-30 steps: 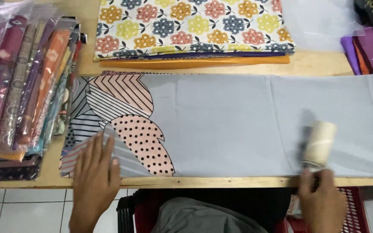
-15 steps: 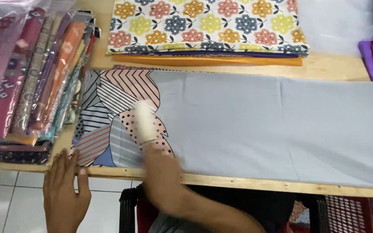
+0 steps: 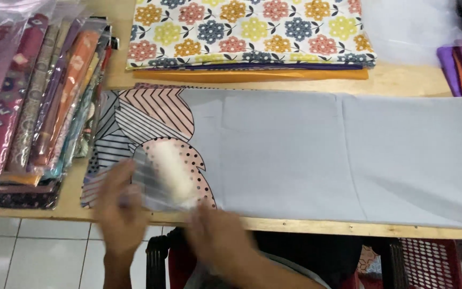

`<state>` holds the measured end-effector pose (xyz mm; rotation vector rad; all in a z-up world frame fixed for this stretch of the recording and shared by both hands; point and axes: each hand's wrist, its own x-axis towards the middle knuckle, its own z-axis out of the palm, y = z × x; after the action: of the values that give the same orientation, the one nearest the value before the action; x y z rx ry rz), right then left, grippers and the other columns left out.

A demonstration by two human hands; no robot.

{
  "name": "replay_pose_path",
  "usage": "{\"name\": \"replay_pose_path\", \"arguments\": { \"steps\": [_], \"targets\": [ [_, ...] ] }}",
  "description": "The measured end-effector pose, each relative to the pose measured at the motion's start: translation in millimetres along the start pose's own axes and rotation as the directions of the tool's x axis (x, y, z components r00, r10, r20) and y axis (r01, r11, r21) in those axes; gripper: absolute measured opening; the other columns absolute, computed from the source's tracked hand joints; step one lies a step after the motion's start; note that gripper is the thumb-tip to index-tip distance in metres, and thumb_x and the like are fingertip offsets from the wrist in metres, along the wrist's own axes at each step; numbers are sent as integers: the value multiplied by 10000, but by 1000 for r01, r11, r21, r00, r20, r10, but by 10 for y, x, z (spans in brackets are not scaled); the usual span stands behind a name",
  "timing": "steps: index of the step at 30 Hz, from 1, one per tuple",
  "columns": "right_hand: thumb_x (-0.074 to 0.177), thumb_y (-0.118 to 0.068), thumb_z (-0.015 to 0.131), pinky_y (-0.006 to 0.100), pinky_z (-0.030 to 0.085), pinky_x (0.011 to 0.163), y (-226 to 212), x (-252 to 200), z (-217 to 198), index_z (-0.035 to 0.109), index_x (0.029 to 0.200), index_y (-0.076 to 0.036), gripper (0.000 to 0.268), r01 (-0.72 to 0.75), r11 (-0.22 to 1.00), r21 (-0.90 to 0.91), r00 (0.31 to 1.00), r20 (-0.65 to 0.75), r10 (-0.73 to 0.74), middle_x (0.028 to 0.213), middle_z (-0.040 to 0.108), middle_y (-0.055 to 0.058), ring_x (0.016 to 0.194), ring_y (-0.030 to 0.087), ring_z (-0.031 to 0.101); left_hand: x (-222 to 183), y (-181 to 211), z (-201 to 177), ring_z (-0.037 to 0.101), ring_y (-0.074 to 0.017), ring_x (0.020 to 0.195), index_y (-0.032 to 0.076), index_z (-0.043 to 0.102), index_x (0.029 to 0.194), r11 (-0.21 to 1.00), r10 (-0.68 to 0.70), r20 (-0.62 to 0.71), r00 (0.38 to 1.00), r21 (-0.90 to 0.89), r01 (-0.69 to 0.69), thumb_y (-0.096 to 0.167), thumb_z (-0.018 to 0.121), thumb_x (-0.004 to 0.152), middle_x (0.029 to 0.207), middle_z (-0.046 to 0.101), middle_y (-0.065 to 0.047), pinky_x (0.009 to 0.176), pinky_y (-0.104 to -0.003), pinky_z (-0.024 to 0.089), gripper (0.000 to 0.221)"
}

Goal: A person uses a lint roller to clean a piece of patterned fabric laid out on a wooden work table.

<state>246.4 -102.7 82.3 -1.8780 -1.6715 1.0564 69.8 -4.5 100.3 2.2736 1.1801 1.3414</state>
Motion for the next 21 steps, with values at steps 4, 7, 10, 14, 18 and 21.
{"name": "replay_pose_path", "arguments": {
  "steps": [4,7,10,14,18,21],
  "targets": [
    [1013,-416,623,349,442,517,552,-619,-1104,517,885,-203,271,-515,791,331,821,-76,567,610,542,-2,519,145,505,82,-92,151,52,-272,1595,203,179,1660,904,-271,568,777,427,3,431,242,1067,1738,119,-73,1246,-476,28,639],
    [1031,-423,531,553,470,725,1168,-971,-1363,558,969,-126,305,-715,694,81,566,-515,644,811,731,236,811,486,693,88,-211,33,53,-242,1578,257,119,1645,853,-441,580,685,507,120,468,235,1024,1736,59,-55,1223,-536,25,666],
    [1088,-482,479,616,475,768,1403,-1067,-1448,533,1048,-85,403,-816,570,-101,493,-638,591,859,745,288,833,572,672,17,-334,-152,64,-299,1563,269,82,1648,786,-540,496,680,587,195,500,203,1014,1731,53,-81,1221,-558,37,685],
    [1020,-537,428,542,509,685,914,-668,-1397,532,1155,-178,398,-832,554,-34,504,-461,730,819,750,222,768,455,721,-127,-411,-394,153,-334,1568,159,230,1635,771,-539,394,745,588,247,388,243,1021,1711,190,-146,1238,-559,61,655],
    [1002,-481,405,555,520,673,741,93,-580,600,1162,-258,337,-631,752,-190,768,-292,571,923,742,65,826,402,719,-377,-521,-581,308,-366,1537,98,433,1589,771,-486,261,834,578,268,234,399,1000,1680,367,-168,1233,-574,179,606],
    [883,4,603,488,539,459,182,366,260,505,1283,-158,443,-188,819,-542,981,-145,129,1006,635,62,639,327,717,-486,-535,-704,338,-388,1521,19,459,1558,759,-523,223,822,560,331,269,439,1015,1644,407,-229,1211,-592,230,598]
  ]
}}
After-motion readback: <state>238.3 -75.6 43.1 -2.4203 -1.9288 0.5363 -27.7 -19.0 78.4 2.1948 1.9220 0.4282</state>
